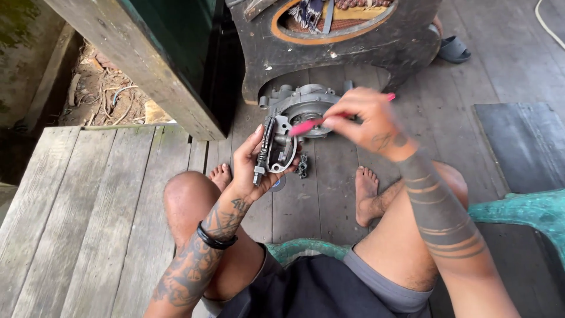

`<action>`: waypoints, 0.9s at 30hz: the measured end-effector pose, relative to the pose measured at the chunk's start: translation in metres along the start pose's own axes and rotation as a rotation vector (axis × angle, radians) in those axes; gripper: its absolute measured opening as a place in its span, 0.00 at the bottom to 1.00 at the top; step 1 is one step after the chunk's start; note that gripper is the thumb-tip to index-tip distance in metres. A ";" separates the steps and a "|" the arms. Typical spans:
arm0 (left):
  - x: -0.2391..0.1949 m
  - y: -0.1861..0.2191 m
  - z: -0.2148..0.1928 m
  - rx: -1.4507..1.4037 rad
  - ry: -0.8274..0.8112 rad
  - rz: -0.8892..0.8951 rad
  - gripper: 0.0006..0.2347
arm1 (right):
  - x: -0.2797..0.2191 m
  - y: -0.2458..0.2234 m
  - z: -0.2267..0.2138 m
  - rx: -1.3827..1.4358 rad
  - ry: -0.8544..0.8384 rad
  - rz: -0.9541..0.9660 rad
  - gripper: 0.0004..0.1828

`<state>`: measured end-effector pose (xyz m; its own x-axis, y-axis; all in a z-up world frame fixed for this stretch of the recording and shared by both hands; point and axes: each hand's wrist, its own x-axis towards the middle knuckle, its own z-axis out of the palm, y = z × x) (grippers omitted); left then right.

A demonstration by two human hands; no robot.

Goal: Cleaning a motorcycle engine component using a toothbrush to remove dirt and grime.

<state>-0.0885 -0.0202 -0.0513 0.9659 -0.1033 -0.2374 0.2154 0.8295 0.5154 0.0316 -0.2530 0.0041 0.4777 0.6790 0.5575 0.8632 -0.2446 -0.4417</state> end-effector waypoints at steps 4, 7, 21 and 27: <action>0.000 0.001 0.002 -0.044 -0.101 -0.013 0.27 | -0.001 -0.001 -0.018 0.051 0.089 0.057 0.02; -0.001 -0.003 -0.002 -0.055 -0.142 -0.007 0.28 | -0.001 -0.021 -0.009 0.069 0.091 -0.015 0.04; 0.011 -0.013 -0.015 -0.021 -0.159 0.047 0.24 | -0.002 -0.026 -0.004 -0.025 0.052 -0.124 0.04; 0.008 -0.013 -0.008 0.009 -0.146 0.062 0.24 | -0.005 -0.011 0.002 -0.042 0.027 -0.115 0.05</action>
<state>-0.0849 -0.0276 -0.0662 0.9878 -0.1316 -0.0834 0.1558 0.8316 0.5331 0.0193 -0.2520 0.0049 0.3789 0.6858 0.6214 0.9183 -0.1955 -0.3443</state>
